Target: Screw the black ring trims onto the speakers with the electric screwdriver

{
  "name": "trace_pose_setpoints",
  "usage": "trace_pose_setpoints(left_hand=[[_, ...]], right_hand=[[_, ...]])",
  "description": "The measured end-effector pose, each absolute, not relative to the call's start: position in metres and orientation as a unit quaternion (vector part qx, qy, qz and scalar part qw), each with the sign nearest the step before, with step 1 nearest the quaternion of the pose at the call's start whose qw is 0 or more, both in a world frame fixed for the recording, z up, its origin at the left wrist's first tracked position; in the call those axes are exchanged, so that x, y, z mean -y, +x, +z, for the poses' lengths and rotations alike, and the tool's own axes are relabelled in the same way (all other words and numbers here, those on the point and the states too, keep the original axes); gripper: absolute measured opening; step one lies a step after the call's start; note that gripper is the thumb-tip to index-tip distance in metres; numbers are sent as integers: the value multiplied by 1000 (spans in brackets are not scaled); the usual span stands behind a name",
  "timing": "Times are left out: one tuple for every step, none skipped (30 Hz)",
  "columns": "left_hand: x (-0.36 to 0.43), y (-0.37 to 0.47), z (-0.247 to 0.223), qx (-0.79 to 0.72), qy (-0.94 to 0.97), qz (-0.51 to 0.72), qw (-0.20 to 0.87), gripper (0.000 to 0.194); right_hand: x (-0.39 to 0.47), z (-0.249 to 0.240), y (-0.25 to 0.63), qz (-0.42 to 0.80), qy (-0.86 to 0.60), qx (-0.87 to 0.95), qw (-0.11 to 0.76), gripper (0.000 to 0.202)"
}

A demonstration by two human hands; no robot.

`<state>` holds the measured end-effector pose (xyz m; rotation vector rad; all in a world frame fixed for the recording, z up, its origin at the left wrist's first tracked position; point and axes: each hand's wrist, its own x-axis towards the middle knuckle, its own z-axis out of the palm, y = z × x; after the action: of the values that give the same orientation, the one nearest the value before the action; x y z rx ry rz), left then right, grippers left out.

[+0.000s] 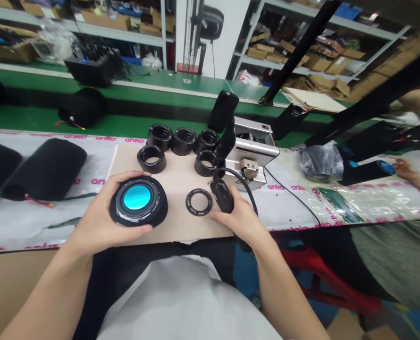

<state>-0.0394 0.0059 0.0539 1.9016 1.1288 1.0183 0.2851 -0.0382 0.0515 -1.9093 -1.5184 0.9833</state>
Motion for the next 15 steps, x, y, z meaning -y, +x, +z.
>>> trace_pose_setpoints(left_hand=[[-6,-39,54,-430,731,395,353,91],[-6,-39,54,-426,729,398,359,90],[-7,-39,54,-425,727,399,363,90],[-7,-39,54,-425,726,398,366,91],[-8,-40,54,-426,725,398,368,91],[-8,-40,54,-428,724,396,368,92],[-9,-40,54,-430,724,394,368,93],[-10,-40,54,-431,723,393,369,94],[-10,-40,53,-430,722,394,372,95],[-11,-40,52,-425,720,400,375,97],[-11,-39,51,-418,717,408,380,100],[-10,-38,49,-409,712,421,385,104],[-9,-37,46,-403,706,434,388,107],[-8,-37,43,-401,697,448,392,109],[-7,-36,40,-404,686,458,395,110]], right_hand=[[37,53,284,361,-700,564,251,56],[35,53,282,359,-697,569,248,55],[34,54,281,358,-694,575,244,56],[32,54,280,356,-691,582,238,58],[30,54,278,356,-687,591,229,60],[27,53,276,355,-682,601,217,65],[25,51,274,354,-677,611,205,70],[23,50,271,353,-673,621,192,75],[22,48,268,350,-669,630,180,79],[21,46,265,345,-669,637,170,80],[22,44,261,338,-671,640,163,78],[23,43,257,331,-676,640,158,74],[25,42,254,324,-683,637,154,69],[27,42,252,318,-691,631,151,67],[29,42,251,313,-699,625,149,69]])
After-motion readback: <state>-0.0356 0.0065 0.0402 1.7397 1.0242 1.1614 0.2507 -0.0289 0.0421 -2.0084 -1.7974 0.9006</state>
